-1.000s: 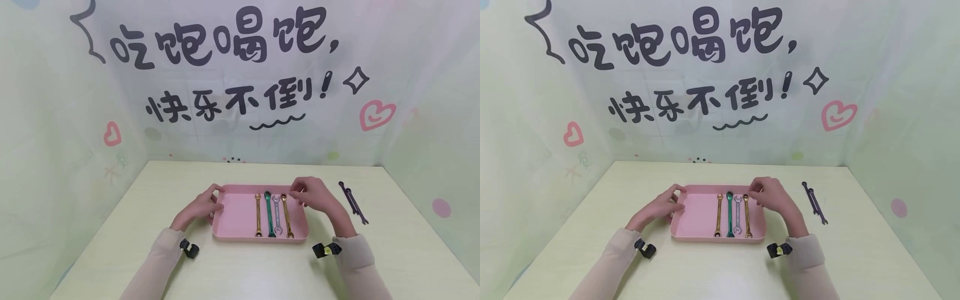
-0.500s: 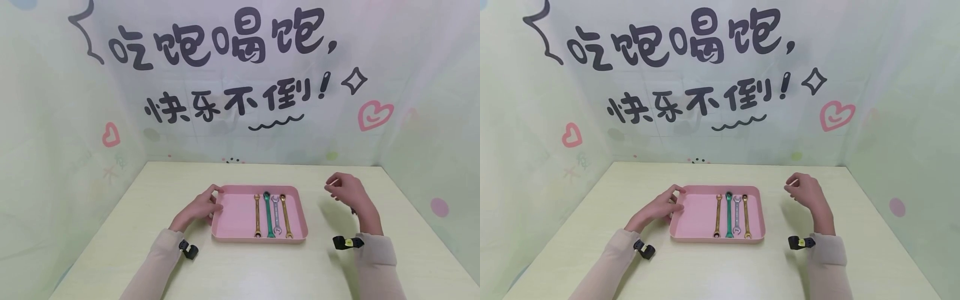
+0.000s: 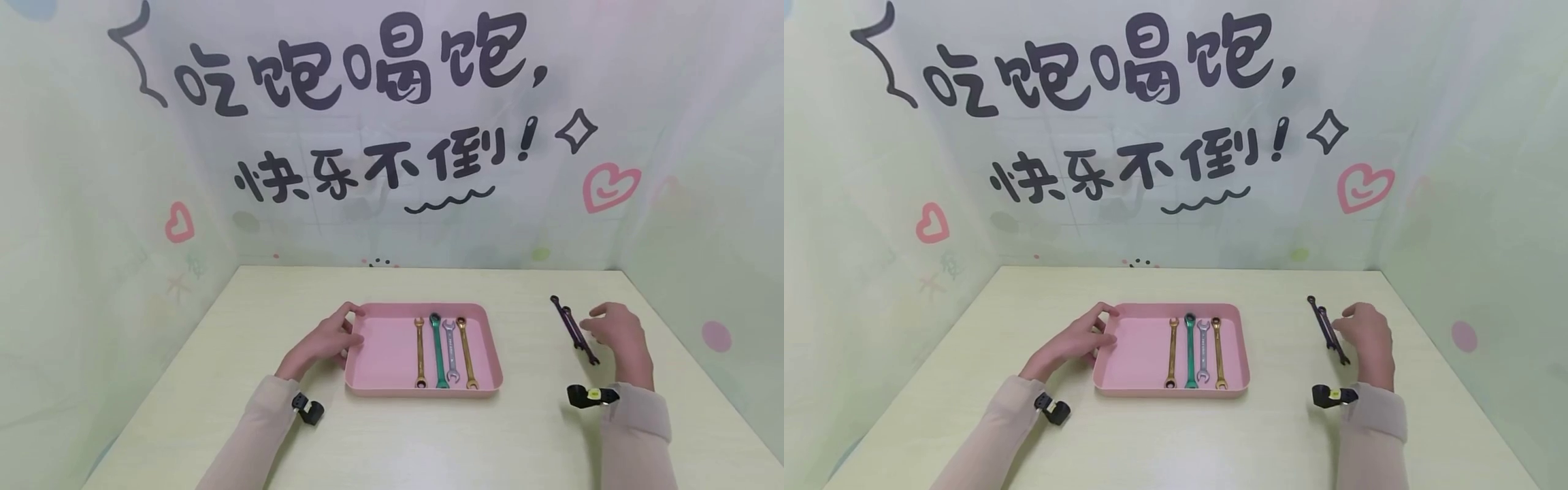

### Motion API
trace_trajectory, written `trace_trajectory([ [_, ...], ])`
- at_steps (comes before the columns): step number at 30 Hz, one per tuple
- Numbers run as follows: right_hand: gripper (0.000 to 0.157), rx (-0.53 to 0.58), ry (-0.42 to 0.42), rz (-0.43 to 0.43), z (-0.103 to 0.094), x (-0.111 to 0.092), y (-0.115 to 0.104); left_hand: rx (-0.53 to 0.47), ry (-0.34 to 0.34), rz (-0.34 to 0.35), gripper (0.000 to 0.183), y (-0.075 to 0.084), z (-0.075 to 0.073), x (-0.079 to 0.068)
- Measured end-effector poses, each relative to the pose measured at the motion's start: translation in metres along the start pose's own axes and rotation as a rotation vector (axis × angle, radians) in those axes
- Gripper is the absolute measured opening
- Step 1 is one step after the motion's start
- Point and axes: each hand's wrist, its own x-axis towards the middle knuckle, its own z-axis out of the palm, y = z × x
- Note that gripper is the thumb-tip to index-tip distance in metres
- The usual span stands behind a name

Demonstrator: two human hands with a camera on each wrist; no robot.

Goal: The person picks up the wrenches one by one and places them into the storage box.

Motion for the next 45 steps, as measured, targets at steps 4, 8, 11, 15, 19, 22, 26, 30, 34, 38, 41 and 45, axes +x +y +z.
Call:
trace_trajectory([
  [4,0.054,-0.005,-0.046,0.009,0.005,0.003,0.009,-0.004,0.001,0.002,0.052,0.001,0.0,-0.001],
  [8,0.051,0.002,-0.046,0.017,0.012,0.005,0.012,-0.005,-0.002,-0.001,0.051,0.0,0.0,-0.001],
  [11,0.047,0.029,-0.032,0.041,0.017,0.006,0.013,-0.007,-0.005,-0.003,0.052,-0.001,0.0,0.0],
  [15,0.042,0.073,-0.027,0.071,0.02,0.006,0.012,-0.005,-0.009,-0.002,0.052,-0.001,0.0,0.0],
  [19,0.041,0.096,-0.033,0.092,0.022,0.006,0.012,0.008,-0.006,-0.004,0.052,0.0,-0.001,0.001],
  [22,0.041,0.112,-0.04,0.095,0.023,0.006,0.012,0.015,0.002,-0.007,0.052,0.001,-0.001,0.001],
  [26,0.04,0.114,-0.054,0.089,0.021,0.008,0.012,0.016,0.004,-0.007,0.052,0.001,-0.001,0.001],
  [30,0.042,0.091,-0.067,0.088,0.02,0.009,0.012,0.016,0.001,-0.006,0.052,0.0,0.0,0.002],
  [34,0.042,0.088,-0.063,0.105,0.019,0.01,0.012,0.018,0.004,-0.003,0.051,0.0,0.0,0.003],
  [38,0.041,0.098,-0.053,0.127,0.019,0.009,0.013,0.021,0.006,-0.004,0.051,0.0,0.001,0.003],
  [41,0.041,0.111,-0.047,0.124,0.019,0.008,0.013,0.02,0.007,-0.003,0.051,-0.001,0.001,0.003],
  [45,0.041,0.115,-0.02,0.112,0.015,0.005,0.012,0.023,0.01,0.002,0.052,0.001,0.001,0.002],
])
